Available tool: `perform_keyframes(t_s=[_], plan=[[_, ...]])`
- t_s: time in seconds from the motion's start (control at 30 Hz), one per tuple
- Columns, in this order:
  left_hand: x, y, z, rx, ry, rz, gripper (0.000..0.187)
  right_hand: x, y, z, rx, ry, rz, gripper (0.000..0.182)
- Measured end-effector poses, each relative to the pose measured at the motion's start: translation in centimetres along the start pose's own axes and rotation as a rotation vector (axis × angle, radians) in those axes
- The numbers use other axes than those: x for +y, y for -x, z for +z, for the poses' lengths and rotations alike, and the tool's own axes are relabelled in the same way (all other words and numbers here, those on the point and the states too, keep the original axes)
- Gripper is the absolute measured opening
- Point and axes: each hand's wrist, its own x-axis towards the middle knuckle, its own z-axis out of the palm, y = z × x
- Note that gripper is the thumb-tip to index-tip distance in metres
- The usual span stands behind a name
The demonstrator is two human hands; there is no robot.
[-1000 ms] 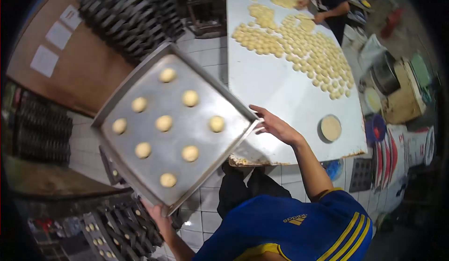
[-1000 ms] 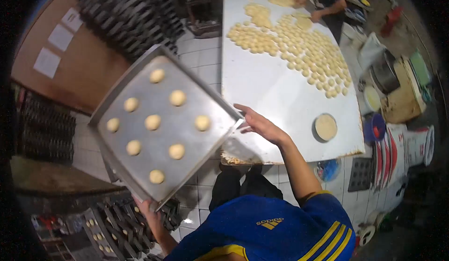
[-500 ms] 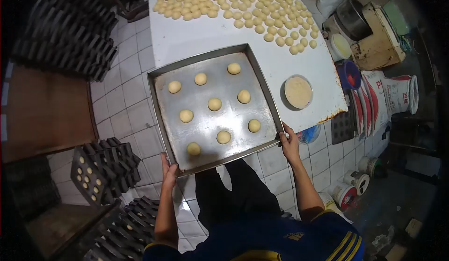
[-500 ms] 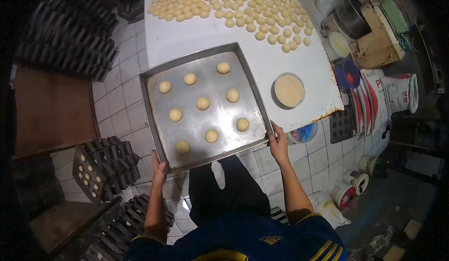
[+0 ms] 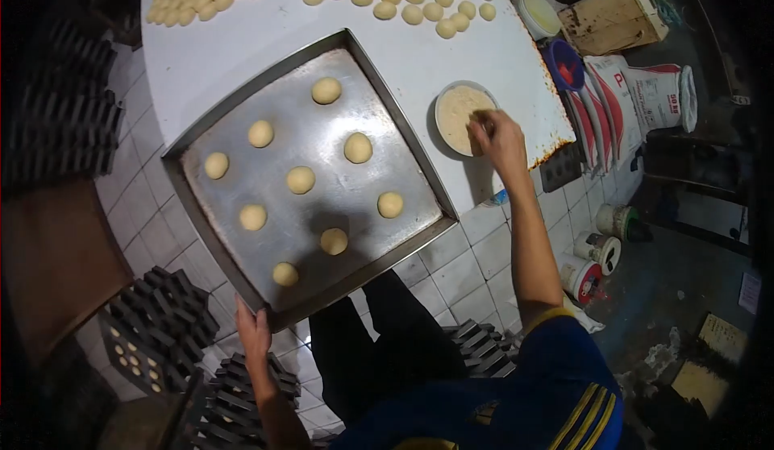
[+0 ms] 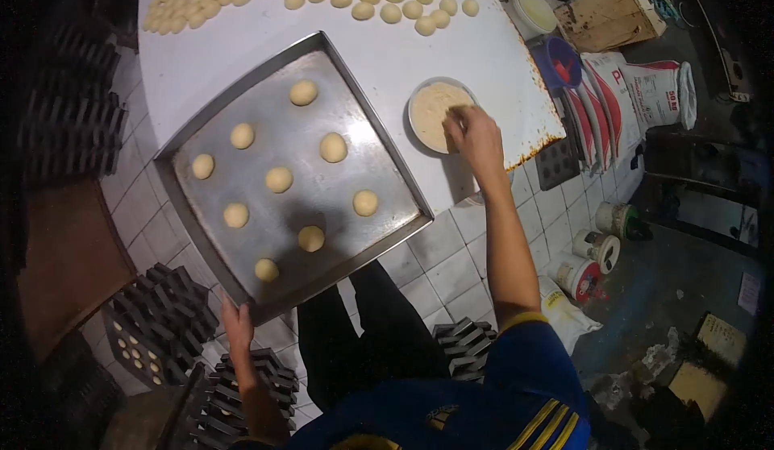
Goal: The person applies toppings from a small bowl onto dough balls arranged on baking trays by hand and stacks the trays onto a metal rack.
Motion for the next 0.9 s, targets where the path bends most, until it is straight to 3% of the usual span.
perform_keyframes(t_s=[0.07,0.1,0.13,0.17,0.27,0.33,0.37,0.4,0.47,0.5,0.53,0.6,0.63,0.7,0.83,0.9], plan=[[-1.9,0.3,0.5,0.139,-0.112,0.126,0.074,0.3,-2.3,0.7,-0.107,0.156,-0.054,0.025],[-8.5,-0.3,2.5,0.329,-0.115,0.173,0.056,0.4,-3.2,1.1,-0.120,0.165,-0.053,0.025],[-9.1,-0.2,2.1,0.319,-0.110,0.160,0.056,0.4,-3.8,1.5,-0.115,0.159,-0.058,0.025],[-8.6,-0.3,1.1,0.291,0.348,0.072,0.048,0.5,-4.0,2.0,-0.107,0.149,-0.063,0.025],[-5.6,-3.0,1.2,0.361,0.765,-0.052,0.041,1.4,-5.0,3.3,-0.064,0.175,-0.121,0.025],[-5.6,-4.8,2.4,0.603,0.674,-0.185,0.043,1.4,-5.3,3.4,-0.060,0.240,-0.161,0.024],[-10.8,-6.2,2.2,0.516,0.363,-0.019,0.045,1.4,-5.3,3.5,-0.051,0.303,-0.193,0.024],[-11.3,-6.5,2.7,0.520,0.359,-0.027,0.045,1.4,-5.2,3.4,-0.059,0.298,-0.195,0.024],[-10.8,-8.4,4.0,0.394,0.911,-0.266,0.044,1.6,-5.4,3.0,-0.078,0.221,-0.124,0.025],[-10.9,-8.6,4.2,0.413,0.909,-0.281,0.044,2.1,-5.4,3.1,-0.078,0.057,-0.023,0.027],[-11.3,-8.7,4.2,0.329,1.129,-0.314,0.042,0.4,-5.1,2.0,-0.144,-0.107,0.145,0.029],[-13.4,-9.3,5.0,0.260,1.354,-0.344,0.042,0.5,-4.8,1.5,-0.171,-0.285,0.118,0.031],[-15.4,-9.8,5.6,0.296,1.261,-0.255,0.041,-0.9,-4.0,1.5,-0.186,-0.291,0.112,0.031],[-16.8,-9.9,5.8,0.349,1.039,-0.110,0.042,-5.4,-1.9,1.5,-0.267,-0.668,0.279,0.030],[-16.5,-9.5,5.3,0.354,0.637,-0.041,0.043,-11.7,0.5,5.3,-0.440,-0.464,0.056,0.026],[-12.9,-9.1,5.3,0.329,0.866,0.002,0.043,-13.0,1.3,8.6,-0.387,-0.451,-0.048,0.021]])
